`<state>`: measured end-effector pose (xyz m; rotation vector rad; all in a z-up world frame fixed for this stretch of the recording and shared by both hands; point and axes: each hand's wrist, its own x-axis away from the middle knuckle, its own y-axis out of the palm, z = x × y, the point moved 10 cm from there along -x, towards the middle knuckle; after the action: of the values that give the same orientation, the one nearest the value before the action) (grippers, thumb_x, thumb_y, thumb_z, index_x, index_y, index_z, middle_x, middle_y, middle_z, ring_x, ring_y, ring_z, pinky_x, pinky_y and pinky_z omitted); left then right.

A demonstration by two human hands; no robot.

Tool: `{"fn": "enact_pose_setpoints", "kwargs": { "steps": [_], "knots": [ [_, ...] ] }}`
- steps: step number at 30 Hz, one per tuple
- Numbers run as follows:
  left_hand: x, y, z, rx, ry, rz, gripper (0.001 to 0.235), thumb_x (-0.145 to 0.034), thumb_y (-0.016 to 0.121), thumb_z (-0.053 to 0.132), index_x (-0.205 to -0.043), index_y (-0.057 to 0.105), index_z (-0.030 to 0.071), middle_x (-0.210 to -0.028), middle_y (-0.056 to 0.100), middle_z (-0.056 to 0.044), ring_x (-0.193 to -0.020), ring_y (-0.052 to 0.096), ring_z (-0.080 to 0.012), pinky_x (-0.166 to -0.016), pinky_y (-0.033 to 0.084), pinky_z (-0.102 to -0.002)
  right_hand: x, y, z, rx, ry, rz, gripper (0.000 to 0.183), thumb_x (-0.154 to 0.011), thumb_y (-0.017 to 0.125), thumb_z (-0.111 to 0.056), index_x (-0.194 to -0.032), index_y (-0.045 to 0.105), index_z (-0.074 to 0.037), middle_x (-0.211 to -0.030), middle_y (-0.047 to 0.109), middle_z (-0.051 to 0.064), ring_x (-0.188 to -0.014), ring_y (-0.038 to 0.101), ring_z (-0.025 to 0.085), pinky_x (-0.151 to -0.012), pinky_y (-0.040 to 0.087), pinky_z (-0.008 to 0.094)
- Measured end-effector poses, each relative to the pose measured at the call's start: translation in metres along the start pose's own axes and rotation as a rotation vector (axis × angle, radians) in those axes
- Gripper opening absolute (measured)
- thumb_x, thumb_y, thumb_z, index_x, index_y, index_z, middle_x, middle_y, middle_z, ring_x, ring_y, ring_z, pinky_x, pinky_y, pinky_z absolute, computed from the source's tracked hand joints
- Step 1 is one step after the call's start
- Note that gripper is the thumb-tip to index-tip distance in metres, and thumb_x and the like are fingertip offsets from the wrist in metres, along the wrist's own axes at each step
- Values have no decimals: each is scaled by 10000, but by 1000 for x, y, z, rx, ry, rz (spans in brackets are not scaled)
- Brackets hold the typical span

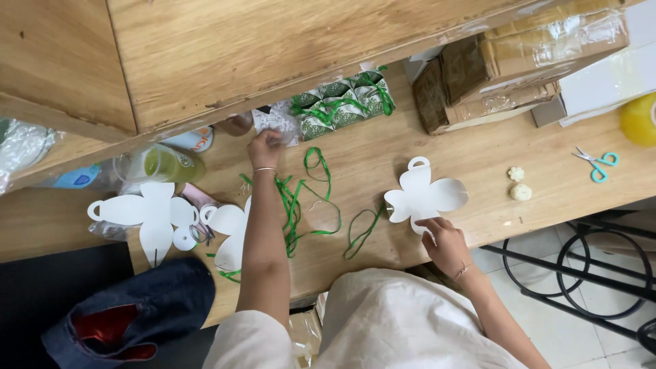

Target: Packing items into small gift boxes and tying them with green ribbon.

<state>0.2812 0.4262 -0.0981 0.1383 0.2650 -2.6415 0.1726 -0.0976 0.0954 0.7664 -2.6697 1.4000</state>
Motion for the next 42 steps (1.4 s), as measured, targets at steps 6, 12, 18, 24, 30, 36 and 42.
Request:
{"fn": "enact_pose_setpoints", "kwargs": {
  "steps": [6, 12, 18, 24, 30, 36, 42],
  "knots": [
    [5, -22, 69, -539, 93, 68, 222, -902, 861, 186, -902, 704, 28, -813, 687, -93, -691, 613, -203, -690, 525, -357, -5, -15, -30, 72, -102, 73, 303, -858, 639, -46, -1134, 718, -143, -1084, 715, 95, -1042, 647, 321, -843, 499, 485],
    [54, -12, 159, -51, -80, 355, 262, -1073, 793, 184, -978, 637, -4, -783, 465, -22, -719, 397, -95, -642, 340, -273, -9, -45, -56, -64, -177, 115, 281, -886, 647, -28, -1134, 730, -132, -1146, 704, 105, -1023, 658, 332, -890, 539, 423],
    [122, 110, 294, 476, -123, 16, 121, -1005, 701, 121, -1058, 682, 14, -961, 708, 35, -822, 587, 6, -714, 464, -178, 11, -146, -138, -132, -464, 415, 327, -914, 695, -79, -1239, 672, -61, -1301, 631, 146, -1179, 613, 346, -980, 504, 427],
    [180, 228, 376, 451, -249, -371, 162, -1050, 682, 145, -1062, 656, -15, -944, 738, -18, -832, 625, -20, -690, 496, -217, 31, -198, -168, 79, -710, 538, 561, -860, 793, -251, -1349, 614, -40, -1429, 573, 196, -1314, 551, 371, -1081, 372, 494],
    [215, 307, 435, 441, -132, -651, 485, -833, 833, 26, -1240, 571, -4, -1121, 708, -25, -1020, 663, -72, -865, 573, -251, 18, -208, -63, -142, -412, 420, 425, -889, 813, -259, -1246, 699, -60, -1051, 717, 76, -1003, 660, 241, -964, 451, 375],
    [231, 351, 428, 297, -192, -648, 499, -853, 803, -67, -1294, 586, 16, -1137, 683, -48, -983, 658, -95, -807, 578, -273, 3, -196, 46, -870, -97, 194, 163, -993, 731, -174, -1039, 706, -20, -895, 728, 33, -798, 644, 48, -683, 521, 214],
    [217, 363, 416, 508, -239, -400, 634, -890, 725, -54, -1449, 441, 46, -1059, 758, -119, -942, 727, -123, -854, 604, -271, -3, -207, 93, -1230, -23, 195, 124, -979, 730, -40, -1030, 636, 20, -944, 743, 81, -816, 708, 127, -778, 596, 275]
  ]
}}
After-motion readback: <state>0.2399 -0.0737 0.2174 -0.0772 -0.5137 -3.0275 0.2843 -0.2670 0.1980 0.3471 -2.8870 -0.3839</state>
